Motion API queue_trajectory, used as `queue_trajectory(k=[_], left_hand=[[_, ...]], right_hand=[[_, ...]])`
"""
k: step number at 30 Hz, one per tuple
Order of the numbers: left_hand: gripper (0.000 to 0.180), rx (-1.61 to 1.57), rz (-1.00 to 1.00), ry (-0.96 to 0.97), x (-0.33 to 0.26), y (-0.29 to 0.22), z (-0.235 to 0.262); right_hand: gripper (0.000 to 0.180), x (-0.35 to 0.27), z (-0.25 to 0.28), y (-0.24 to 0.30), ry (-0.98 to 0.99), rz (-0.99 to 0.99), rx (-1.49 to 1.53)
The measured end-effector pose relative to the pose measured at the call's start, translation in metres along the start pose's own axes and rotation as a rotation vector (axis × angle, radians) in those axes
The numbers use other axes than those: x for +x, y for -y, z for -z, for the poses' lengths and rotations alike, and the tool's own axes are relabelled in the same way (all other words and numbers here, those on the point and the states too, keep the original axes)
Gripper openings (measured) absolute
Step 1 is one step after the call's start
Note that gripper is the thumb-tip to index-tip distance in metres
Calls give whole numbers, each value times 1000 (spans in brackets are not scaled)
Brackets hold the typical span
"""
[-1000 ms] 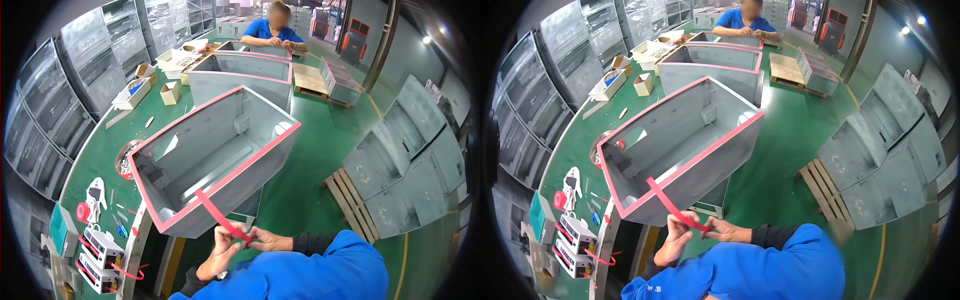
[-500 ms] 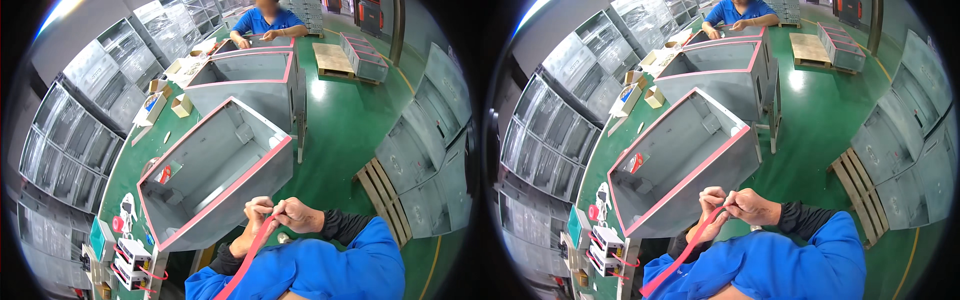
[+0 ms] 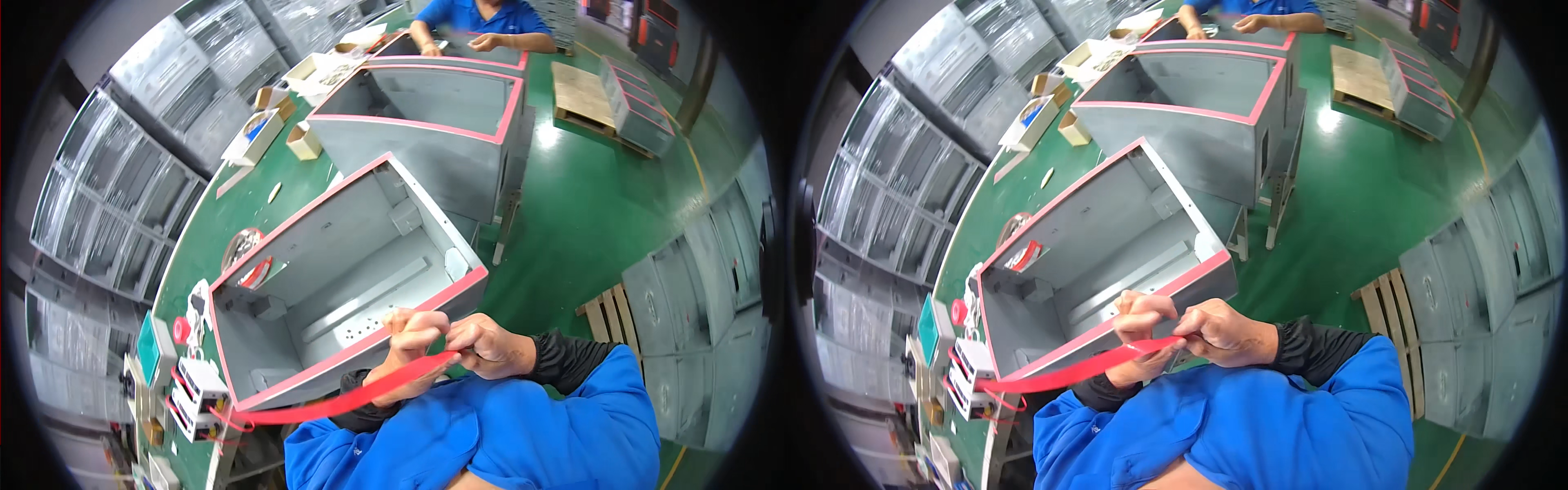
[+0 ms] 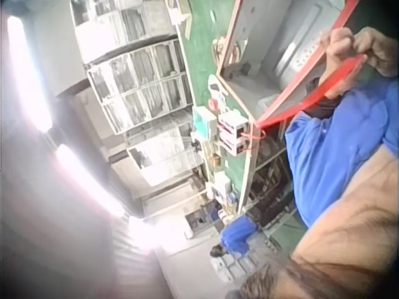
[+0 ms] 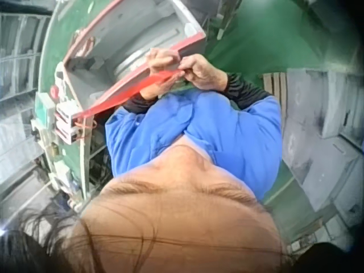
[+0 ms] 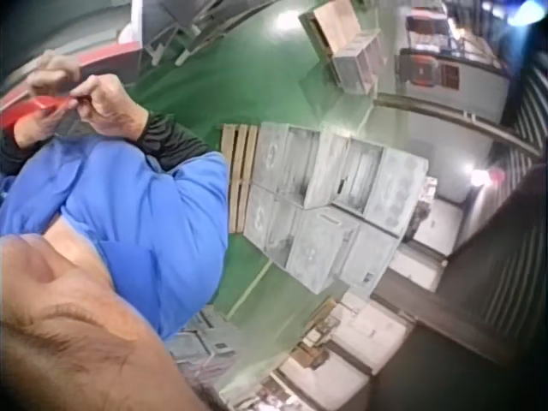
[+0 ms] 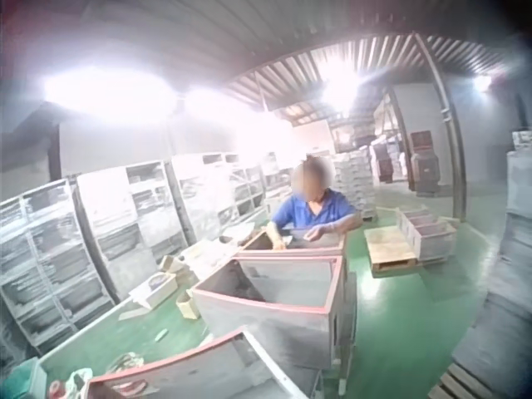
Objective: The person applies red protective tape to the edges of a grey metal appliance casing using a tape dispenser. They then insert small white plastic plugs into the interior holes of the casing. Finally, they place the finished unit onto a stack of similar casings on a wooden pallet.
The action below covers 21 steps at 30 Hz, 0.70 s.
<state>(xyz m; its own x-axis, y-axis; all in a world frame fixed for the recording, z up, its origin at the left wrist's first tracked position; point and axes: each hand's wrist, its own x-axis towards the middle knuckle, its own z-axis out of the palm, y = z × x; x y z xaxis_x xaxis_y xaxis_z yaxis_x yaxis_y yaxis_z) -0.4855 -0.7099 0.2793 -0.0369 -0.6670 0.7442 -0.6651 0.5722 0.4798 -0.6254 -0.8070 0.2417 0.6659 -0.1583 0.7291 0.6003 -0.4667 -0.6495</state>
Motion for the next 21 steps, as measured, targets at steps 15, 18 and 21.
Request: queue_trajectory(k=[15,18,21], left_hand=[[20,-464,880,33,63,35,-54],[16,-512,908,50,63,35,-59],[16,-452,895,42,63,30,-61]], right_hand=[[27,-57,135,-61,-290,-317,480],[30,-62,132,-68,-258,-373,542],[30,-33,137,-73,1,-332,420]])
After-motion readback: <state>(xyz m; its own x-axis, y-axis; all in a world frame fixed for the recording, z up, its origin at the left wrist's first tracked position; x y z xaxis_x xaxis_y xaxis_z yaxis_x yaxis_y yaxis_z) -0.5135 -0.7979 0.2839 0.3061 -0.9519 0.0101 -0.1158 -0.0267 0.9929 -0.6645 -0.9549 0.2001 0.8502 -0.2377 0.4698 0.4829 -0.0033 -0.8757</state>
